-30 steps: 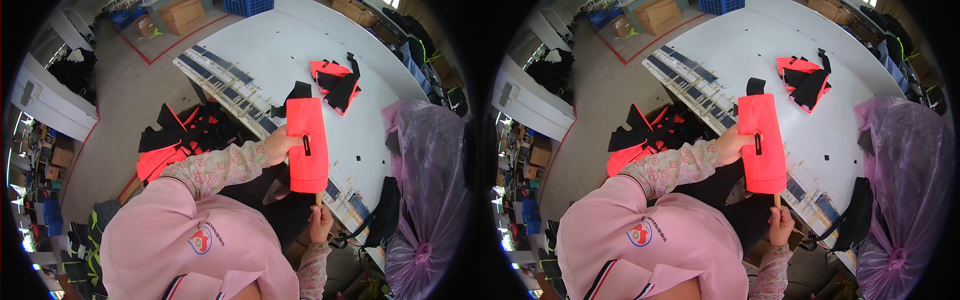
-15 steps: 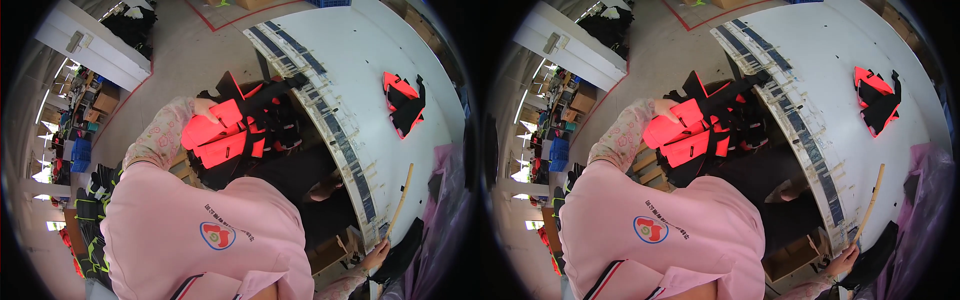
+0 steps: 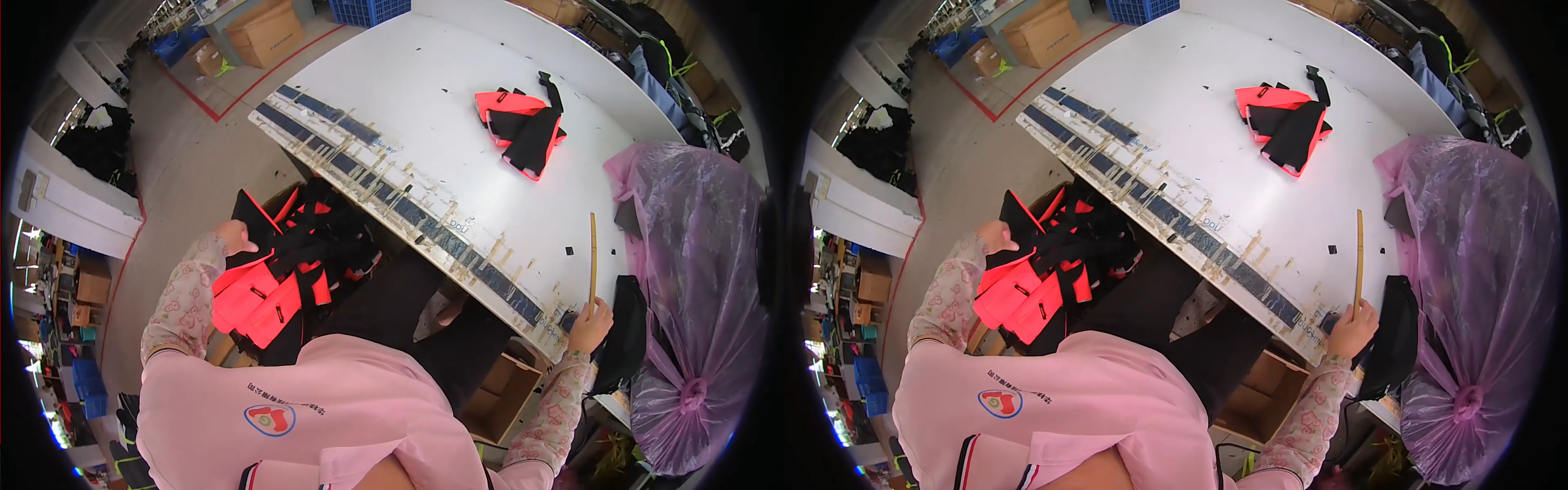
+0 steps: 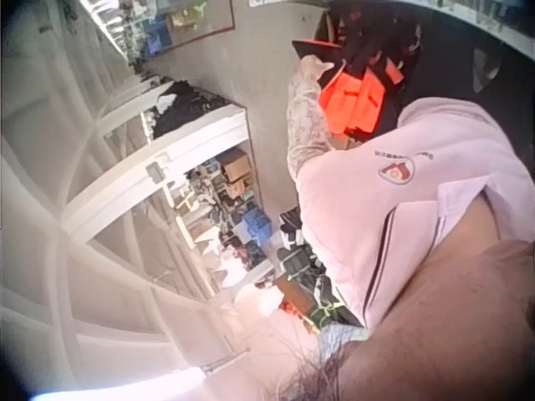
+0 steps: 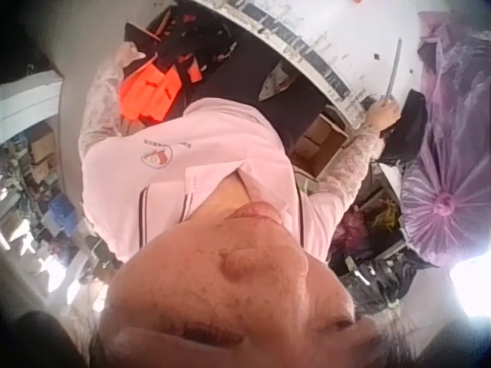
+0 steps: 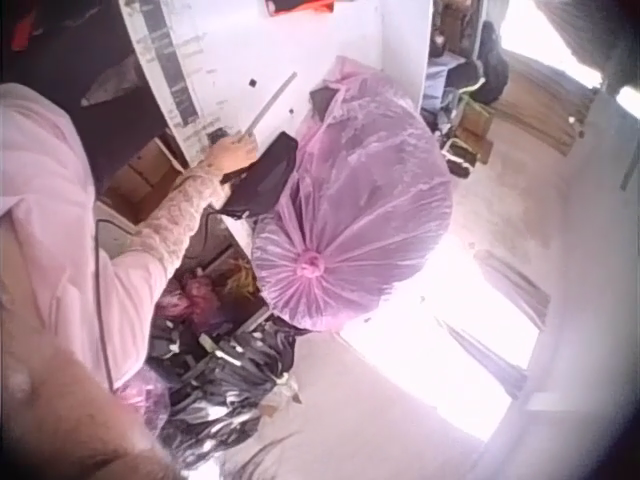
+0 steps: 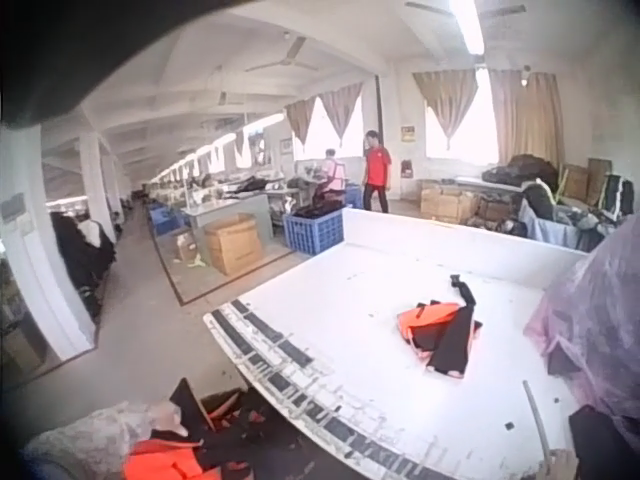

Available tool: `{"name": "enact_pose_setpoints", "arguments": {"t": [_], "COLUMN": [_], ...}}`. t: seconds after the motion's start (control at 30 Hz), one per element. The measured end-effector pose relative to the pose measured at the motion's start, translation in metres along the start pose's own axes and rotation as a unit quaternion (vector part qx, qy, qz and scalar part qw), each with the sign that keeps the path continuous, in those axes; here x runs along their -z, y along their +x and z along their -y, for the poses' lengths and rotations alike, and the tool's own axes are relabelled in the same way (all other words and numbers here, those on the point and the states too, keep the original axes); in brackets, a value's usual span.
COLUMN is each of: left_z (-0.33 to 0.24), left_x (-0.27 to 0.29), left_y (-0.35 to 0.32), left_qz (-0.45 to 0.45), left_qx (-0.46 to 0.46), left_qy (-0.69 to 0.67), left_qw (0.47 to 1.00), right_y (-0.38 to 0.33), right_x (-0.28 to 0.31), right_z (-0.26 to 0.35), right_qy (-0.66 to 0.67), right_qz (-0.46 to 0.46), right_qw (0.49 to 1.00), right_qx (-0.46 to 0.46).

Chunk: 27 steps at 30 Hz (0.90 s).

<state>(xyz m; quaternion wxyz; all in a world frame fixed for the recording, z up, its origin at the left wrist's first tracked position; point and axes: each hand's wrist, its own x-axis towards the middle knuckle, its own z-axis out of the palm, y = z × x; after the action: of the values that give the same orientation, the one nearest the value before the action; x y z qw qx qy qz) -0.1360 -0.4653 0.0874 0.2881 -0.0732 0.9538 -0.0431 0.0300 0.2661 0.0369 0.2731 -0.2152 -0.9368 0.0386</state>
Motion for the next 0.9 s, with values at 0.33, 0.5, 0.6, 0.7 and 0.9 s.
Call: {"name": "enact_pose_setpoints", "arguments": {"t": [0.33, 0.5, 0.6, 0.7, 0.9], "left_z": [-0.465, -0.565, -0.561, -0.572, -0.498], "left_x": [0.084, 0.077, 0.067, 0.078, 0.067], "left_y": [0.088, 0.101, 0.135, 0.075, -0.028], "left_qz": [0.049, 0.021, -0.140, -0.091, -0.007], "left_qx": [-0.286, -0.234, -0.231, -0.419, -0.573], "left_qy": [-0.490, -0.444, -0.473, -0.532, -0.457], "left_qw": [0.822, 0.865, 0.839, 0.730, 0.681], "right_y": [-0.004, -0.007, -0.002, -0.014, -0.008], "right_x": [-0.040, -0.039, -0.036, -0.031, -0.032], "right_z": [0.047, 0.047, 0.062, 0.052, 0.053], "right_qy": [0.106, 0.117, 0.131, 0.123, 0.176], "right_qz": [-0.064, -0.030, -0.012, 0.002, -0.040], "right_qw": [0.992, 0.992, 0.991, 0.990, 0.984], "right_qx": [-0.028, -0.047, -0.032, -0.061, -0.016]}}
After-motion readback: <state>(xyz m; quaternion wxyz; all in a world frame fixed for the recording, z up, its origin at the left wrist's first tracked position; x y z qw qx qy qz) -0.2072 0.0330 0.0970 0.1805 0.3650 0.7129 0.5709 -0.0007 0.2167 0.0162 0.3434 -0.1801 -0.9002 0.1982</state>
